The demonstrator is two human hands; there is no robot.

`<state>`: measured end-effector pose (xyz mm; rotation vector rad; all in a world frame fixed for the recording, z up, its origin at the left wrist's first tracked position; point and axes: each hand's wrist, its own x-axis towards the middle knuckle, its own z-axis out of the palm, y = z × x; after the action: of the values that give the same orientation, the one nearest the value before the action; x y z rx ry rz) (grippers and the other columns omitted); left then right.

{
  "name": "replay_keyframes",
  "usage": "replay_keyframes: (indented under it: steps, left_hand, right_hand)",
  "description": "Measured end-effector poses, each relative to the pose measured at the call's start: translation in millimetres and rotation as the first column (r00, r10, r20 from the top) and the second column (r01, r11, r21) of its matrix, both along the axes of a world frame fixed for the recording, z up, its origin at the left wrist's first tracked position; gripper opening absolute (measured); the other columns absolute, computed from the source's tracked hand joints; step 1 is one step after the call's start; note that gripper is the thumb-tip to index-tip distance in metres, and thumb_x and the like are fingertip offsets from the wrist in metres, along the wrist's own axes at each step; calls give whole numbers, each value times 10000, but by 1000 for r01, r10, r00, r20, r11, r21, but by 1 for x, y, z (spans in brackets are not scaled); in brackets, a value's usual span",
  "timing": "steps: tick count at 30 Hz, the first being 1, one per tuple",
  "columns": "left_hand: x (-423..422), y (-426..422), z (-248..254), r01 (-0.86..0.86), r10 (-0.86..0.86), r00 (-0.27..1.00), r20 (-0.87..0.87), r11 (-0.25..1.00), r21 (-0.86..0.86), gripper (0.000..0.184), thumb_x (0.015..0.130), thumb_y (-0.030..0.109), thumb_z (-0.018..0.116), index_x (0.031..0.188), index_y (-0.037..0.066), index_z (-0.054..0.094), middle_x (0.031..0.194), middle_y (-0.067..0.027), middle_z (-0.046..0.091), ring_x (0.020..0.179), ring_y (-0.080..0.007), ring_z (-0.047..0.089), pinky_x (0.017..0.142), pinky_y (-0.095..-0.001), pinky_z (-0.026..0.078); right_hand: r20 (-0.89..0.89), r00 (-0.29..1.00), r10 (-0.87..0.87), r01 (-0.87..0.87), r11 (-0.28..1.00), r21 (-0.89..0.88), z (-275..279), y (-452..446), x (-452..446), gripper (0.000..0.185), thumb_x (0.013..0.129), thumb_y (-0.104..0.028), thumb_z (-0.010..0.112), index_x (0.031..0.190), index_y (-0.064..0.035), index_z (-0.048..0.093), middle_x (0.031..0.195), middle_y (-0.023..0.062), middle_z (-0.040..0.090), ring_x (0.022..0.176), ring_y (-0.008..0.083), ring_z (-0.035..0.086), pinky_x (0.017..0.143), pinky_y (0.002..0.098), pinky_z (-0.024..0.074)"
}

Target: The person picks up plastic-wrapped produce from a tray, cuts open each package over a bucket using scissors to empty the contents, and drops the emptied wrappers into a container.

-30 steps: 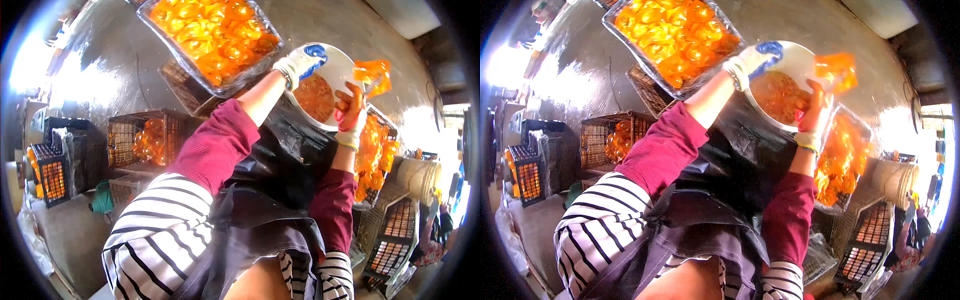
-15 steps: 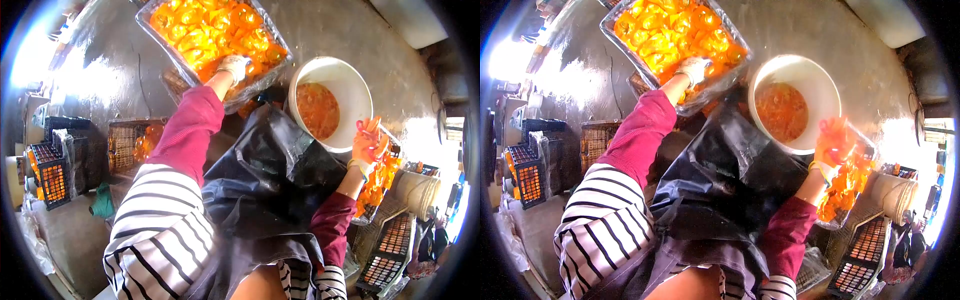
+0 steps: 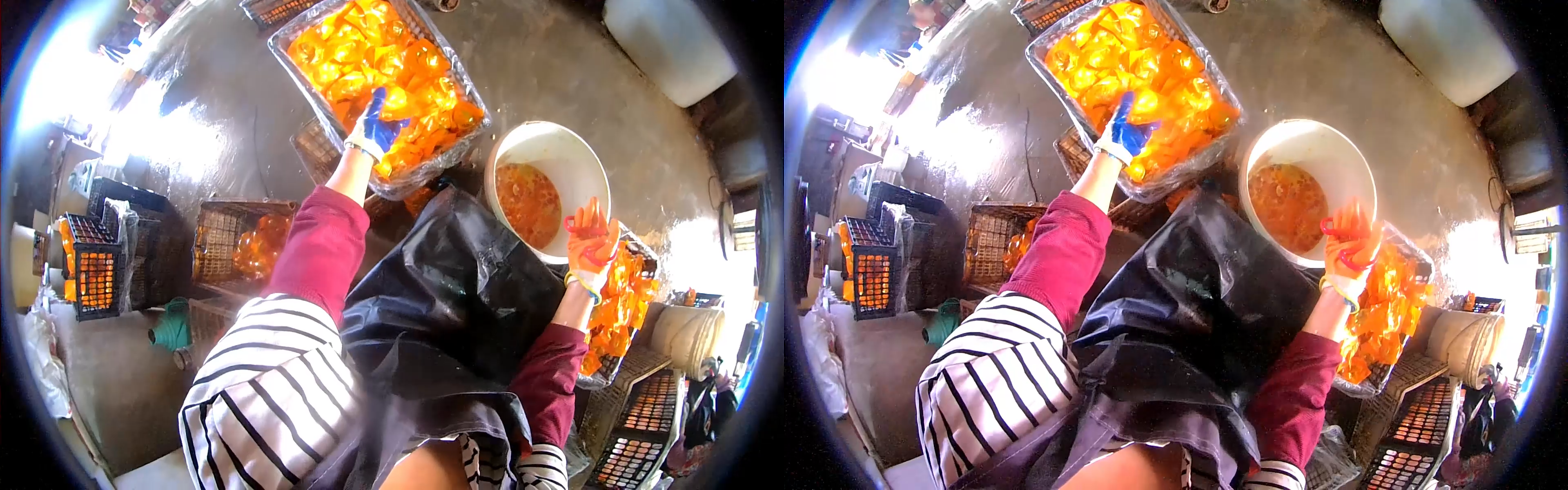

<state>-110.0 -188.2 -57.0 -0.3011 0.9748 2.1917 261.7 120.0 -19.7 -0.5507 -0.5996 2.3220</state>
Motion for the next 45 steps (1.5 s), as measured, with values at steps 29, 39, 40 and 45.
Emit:
replay_keyframes:
  steps: [29,39,40,45]
  left_hand:
    - [153,191,90,13,-51,914,-403,995,-96,297,904,244,538,1081,9,579,1052,-93,628,929,-197,609,813,-320,490]
    - [177,214,59,230,-195,901,-387,972,47,414,901,354,530,1124,6,560,1053,-99,635,929,-215,628,812,-301,505]
    - [177,214,66,193,-169,908,-382,981,24,414,901,359,528,1123,11,561,1056,-100,634,931,-219,627,812,-307,506]
    - [151,216,44,105,-47,972,-229,963,247,418,890,389,538,1120,41,564,1067,-95,618,942,-228,616,799,-342,507]
  right_hand:
    - [427,845,322,-480,810,338,-2,-24,-35,340,914,-266,506,1156,-26,521,1099,138,587,924,240,616,710,299,526]
    - [495,798,344,-525,800,290,-16,-30,-45,300,867,-136,606,1150,-65,536,1014,55,600,852,148,594,685,250,495]
    - [507,796,329,-519,803,294,-11,-33,-46,302,868,-137,606,1153,-65,535,1013,53,599,849,146,591,683,251,494]
    - [660,727,190,-554,730,400,-22,-28,-38,291,859,-147,623,1125,-53,553,973,43,607,839,100,555,675,236,476]
